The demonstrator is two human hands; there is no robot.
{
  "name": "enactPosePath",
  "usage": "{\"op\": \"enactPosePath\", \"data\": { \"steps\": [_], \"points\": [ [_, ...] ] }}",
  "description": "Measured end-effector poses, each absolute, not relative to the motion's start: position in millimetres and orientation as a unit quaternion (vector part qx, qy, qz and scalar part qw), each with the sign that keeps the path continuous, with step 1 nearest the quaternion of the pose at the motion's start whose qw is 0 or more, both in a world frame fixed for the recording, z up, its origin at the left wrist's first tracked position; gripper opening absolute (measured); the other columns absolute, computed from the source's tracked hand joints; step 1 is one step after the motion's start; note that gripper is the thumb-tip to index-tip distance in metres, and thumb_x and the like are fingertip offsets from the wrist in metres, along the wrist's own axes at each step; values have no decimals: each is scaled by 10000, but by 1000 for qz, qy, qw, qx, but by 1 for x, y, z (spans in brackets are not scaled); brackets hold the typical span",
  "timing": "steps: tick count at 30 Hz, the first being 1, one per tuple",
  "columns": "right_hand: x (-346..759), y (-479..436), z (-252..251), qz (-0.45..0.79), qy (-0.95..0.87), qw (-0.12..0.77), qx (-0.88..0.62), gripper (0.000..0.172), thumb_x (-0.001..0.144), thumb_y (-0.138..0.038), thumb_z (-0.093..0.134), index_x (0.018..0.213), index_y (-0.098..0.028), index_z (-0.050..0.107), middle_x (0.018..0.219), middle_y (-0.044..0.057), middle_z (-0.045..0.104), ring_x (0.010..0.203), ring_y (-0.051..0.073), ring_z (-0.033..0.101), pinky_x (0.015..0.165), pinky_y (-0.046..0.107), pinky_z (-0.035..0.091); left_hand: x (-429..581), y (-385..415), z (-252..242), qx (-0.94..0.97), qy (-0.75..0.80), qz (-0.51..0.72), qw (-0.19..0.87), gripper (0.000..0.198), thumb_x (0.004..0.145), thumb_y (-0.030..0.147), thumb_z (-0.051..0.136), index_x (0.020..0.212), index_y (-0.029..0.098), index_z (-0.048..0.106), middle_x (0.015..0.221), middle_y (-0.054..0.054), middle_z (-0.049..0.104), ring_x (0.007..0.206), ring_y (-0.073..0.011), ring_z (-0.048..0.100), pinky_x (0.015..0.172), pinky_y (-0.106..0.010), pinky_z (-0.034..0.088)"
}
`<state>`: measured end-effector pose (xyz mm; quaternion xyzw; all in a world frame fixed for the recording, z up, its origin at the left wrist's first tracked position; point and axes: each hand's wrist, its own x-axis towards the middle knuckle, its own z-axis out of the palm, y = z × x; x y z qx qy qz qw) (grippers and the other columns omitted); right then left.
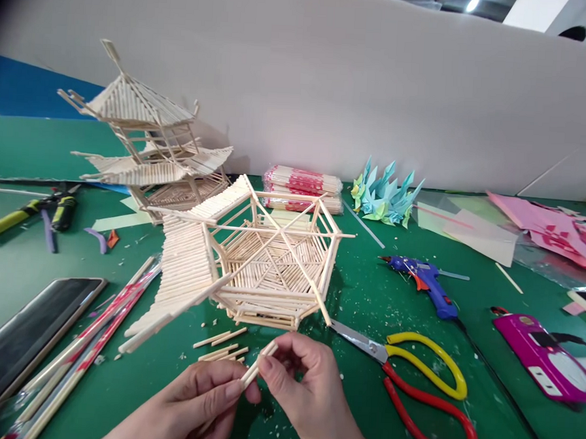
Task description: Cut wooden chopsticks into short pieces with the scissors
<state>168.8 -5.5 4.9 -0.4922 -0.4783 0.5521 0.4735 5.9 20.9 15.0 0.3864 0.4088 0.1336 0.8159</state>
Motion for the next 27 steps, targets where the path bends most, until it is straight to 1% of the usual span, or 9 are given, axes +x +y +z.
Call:
{"op": "enactPosePath", "data": {
  "steps": [4,11,19,21,24,27],
  "points": [
    [169,-6,4,529,-498,452,-518,215,814,-347,554,706,-161,573,589,-17,564,557,108,467,536,214,378,8,22,12,378,404,135,822,373,708,508,580,778,142,560,310,89,440,263,-25,175,341,-192,61],
    [169,-6,5,515,-507,447,-527,227,814,-343,547,685,-157,557,594,-25,530,550,99,430,528,210,365,9,22,11,382,402,122,823,392,706,534,575,769,147,552,321,88,454,253,-21,181,333,-190,62],
    [169,-6,4,518,-498,449,-531,228,805,-349,555,679,-159,556,593,-28,519,550,100,419,516,209,355,10,18,12,378,392,159,823,393,696,517,611,745,131,563,294,102,386,278,-30,193,361,-220,60],
    [169,-7,4,519,-499,449,-529,231,807,-349,554,678,-159,553,593,-28,519,552,99,420,521,211,355,11,18,10,382,395,162,820,389,691,515,616,745,134,561,292,101,390,279,-32,194,359,-221,59],
    [169,-7,3,516,-500,452,-529,230,807,-348,553,677,-159,547,594,-33,510,552,96,412,522,210,350,11,20,7,372,387,136,833,418,658,545,620,740,140,557,273,96,407,252,-31,212,333,-211,69],
    [169,-7,2,519,-490,460,-529,228,798,-341,561,662,-161,526,578,-47,481,536,87,395,507,203,338,12,22,3,363,377,125,843,385,695,516,591,765,139,567,293,80,455,236,-22,218,313,-195,75]
  ]
}}
